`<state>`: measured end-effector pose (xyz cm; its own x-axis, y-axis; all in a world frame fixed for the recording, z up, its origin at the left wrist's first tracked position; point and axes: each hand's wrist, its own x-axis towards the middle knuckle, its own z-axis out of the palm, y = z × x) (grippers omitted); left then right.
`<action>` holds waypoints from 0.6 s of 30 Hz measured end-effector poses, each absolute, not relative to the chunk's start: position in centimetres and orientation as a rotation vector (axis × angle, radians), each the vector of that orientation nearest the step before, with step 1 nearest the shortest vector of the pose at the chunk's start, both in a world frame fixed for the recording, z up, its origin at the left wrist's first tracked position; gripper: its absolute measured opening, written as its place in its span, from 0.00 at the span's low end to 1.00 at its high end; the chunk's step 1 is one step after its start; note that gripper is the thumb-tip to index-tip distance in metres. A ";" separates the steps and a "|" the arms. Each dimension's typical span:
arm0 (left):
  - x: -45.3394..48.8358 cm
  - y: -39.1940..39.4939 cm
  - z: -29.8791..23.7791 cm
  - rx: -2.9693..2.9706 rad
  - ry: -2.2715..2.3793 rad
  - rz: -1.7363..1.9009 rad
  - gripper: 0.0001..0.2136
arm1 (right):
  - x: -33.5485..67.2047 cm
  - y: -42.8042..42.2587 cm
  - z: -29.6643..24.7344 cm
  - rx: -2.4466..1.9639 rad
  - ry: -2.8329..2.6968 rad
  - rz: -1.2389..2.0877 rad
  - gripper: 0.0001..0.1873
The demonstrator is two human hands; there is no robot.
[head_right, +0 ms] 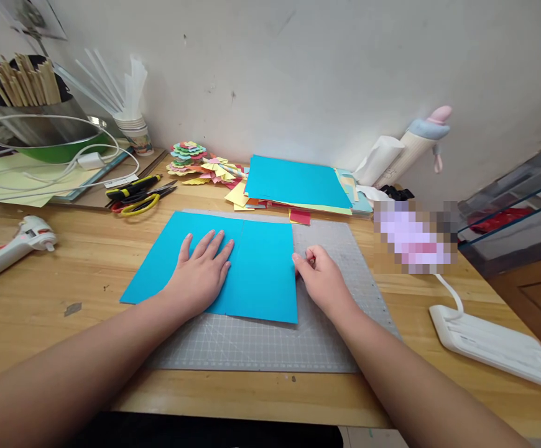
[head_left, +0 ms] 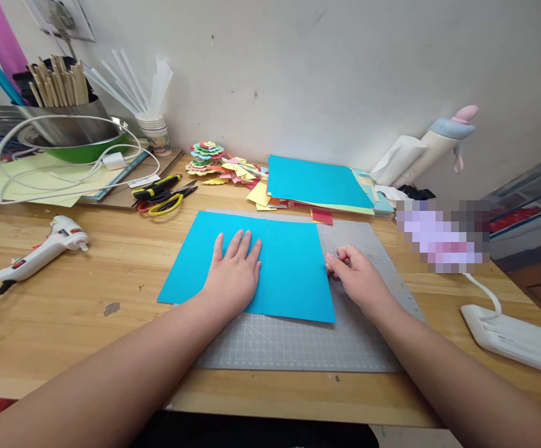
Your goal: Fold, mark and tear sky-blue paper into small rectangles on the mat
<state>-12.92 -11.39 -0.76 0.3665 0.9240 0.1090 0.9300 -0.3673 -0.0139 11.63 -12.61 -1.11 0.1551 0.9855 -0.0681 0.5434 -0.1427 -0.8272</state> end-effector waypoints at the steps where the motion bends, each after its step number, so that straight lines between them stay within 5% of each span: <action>1: -12.9 -11.4 -0.8 -2.536 -1.723 -0.127 0.22 | 11.6 -13.2 -0.9 -1.777 -1.460 0.873 0.16; 18: -13.0 -11.4 -0.8 -2.531 -1.714 -0.143 0.22 | 10.1 -17.9 -0.7 -1.746 -1.580 0.890 0.15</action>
